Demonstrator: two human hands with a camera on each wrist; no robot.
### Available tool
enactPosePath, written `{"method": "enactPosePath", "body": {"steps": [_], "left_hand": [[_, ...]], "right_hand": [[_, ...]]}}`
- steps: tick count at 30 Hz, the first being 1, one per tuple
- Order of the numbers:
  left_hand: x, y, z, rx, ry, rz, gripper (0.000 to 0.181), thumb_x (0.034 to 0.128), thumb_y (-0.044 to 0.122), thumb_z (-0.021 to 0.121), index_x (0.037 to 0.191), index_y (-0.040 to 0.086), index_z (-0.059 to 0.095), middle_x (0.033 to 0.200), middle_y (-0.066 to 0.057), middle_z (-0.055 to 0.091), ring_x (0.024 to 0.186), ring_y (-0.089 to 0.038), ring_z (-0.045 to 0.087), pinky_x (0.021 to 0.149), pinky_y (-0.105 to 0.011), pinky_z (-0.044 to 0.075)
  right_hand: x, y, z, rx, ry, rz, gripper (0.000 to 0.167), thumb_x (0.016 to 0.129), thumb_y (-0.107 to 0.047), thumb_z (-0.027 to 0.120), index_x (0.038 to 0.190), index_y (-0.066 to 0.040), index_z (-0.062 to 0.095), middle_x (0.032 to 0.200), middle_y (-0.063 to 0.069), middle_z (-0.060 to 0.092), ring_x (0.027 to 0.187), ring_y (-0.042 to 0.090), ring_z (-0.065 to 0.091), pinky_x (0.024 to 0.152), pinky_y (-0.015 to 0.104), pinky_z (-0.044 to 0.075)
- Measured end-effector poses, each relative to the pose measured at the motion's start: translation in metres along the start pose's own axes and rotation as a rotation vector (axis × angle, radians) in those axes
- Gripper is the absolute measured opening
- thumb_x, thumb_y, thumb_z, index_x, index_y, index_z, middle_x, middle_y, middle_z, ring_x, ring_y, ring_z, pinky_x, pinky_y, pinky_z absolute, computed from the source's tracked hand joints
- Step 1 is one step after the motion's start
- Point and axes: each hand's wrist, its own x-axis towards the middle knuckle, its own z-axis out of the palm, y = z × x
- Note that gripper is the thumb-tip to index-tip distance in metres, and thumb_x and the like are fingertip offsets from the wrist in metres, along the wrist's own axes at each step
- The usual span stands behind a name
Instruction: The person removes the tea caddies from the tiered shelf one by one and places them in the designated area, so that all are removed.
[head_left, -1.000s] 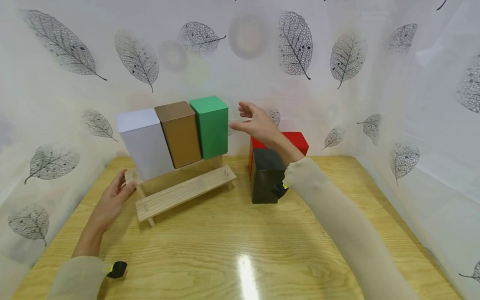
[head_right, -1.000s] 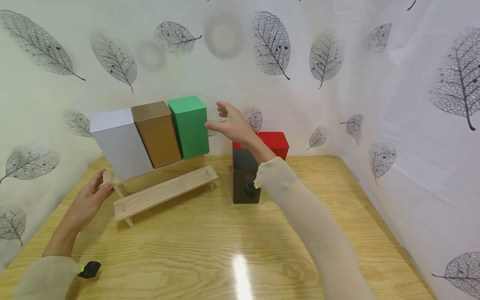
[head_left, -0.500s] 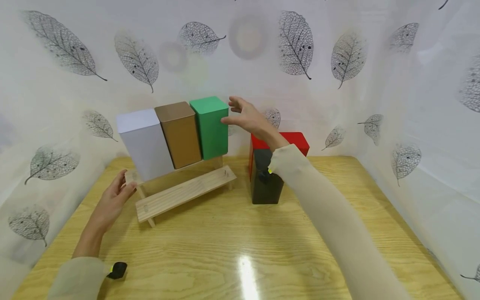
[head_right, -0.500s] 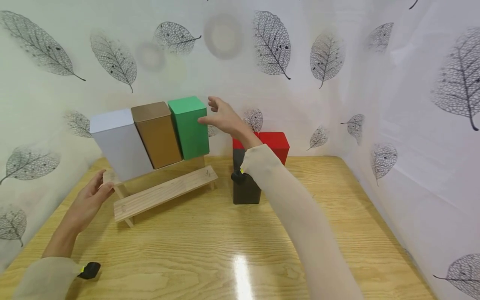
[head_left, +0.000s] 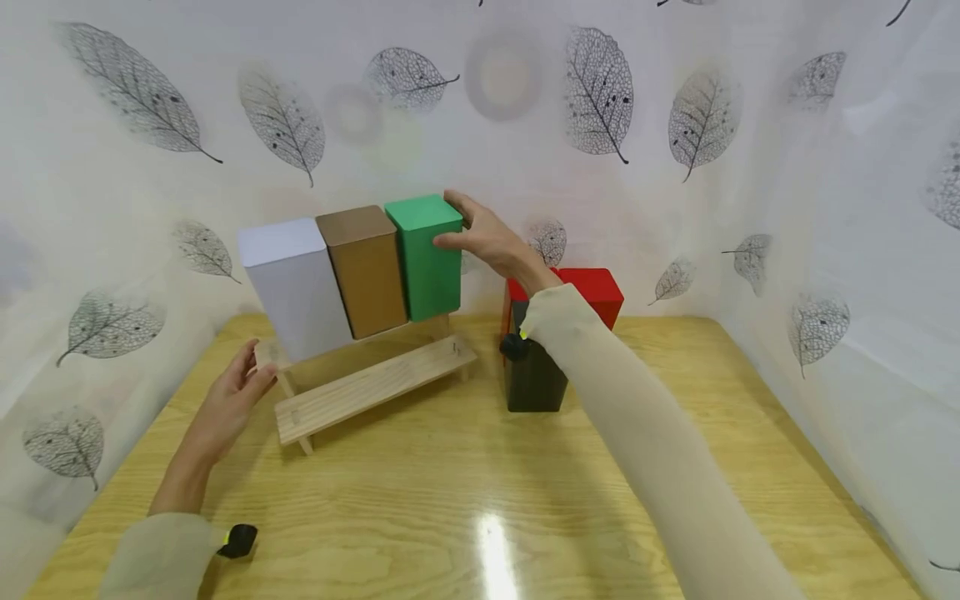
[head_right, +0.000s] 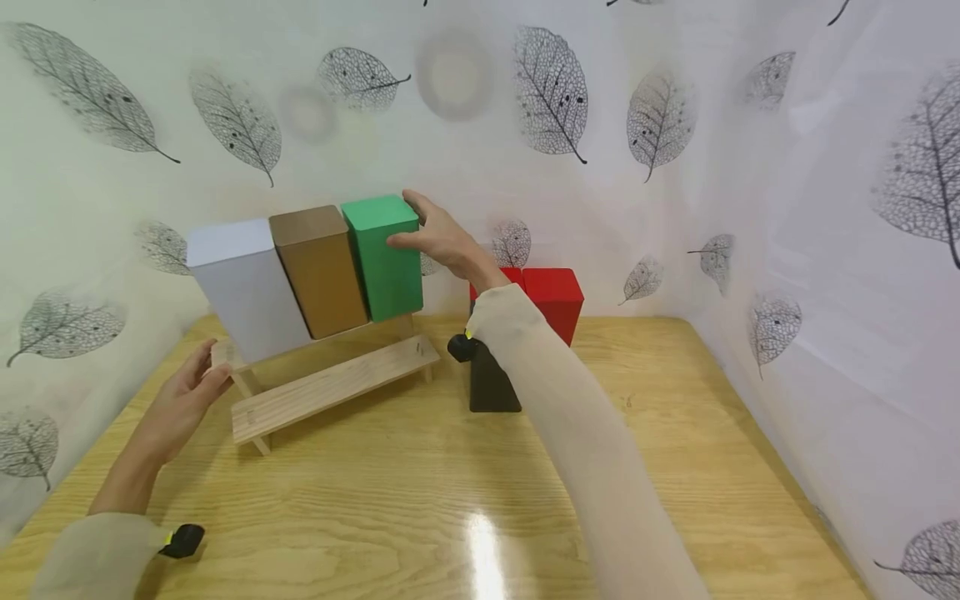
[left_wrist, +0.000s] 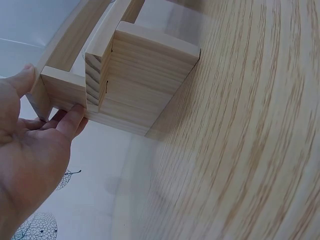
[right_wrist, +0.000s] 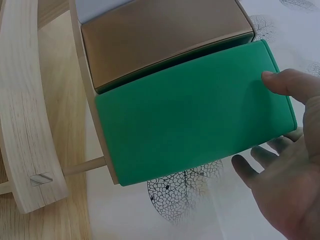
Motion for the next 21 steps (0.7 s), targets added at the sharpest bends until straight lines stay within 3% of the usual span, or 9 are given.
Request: {"method": "enactPosePath", "body": {"steps": [7,13,21], "left_hand": [[0.0,-0.0011,0.0008,-0.006,0.001,-0.006,0.08,0.1128,0.038,0.041,0.164,0.016,-0.015,0.167,-0.023,-0.015,0.152,-0.049,0.001,0.121,-0.033,0.023],[-0.0006,-0.0008,0.0008,-0.001,0.004,-0.012,0.079,0.1128,0.038,0.041,0.165,0.016,-0.015,0.168,-0.022,-0.015,0.152,-0.049,0.002,0.12,-0.028,0.024],[-0.0005,-0.0012,0.0008,0.004,0.0,-0.021,0.079,0.1127,0.04,0.041,0.164,0.017,-0.015,0.168,-0.021,-0.015,0.153,-0.048,0.001,0.121,-0.031,0.024]], "right_hand": [[0.0036,0.0041,0.0034,0.015,0.01,0.023,0.092,0.094,-0.011,0.068,0.168,-0.015,0.013,0.162,0.017,0.033,0.141,0.029,0.041,0.115,0.044,0.038],[0.0054,0.0031,0.0056,-0.004,0.016,0.027,0.091,0.094,-0.014,0.068,0.168,-0.019,0.016,0.164,0.013,0.03,0.141,0.029,0.04,0.114,0.045,0.037],[0.0059,0.0062,0.0049,0.005,0.033,0.015,0.087,0.094,-0.014,0.071,0.166,-0.015,0.023,0.16,0.015,0.035,0.14,0.029,0.042,0.113,0.044,0.039]]}}
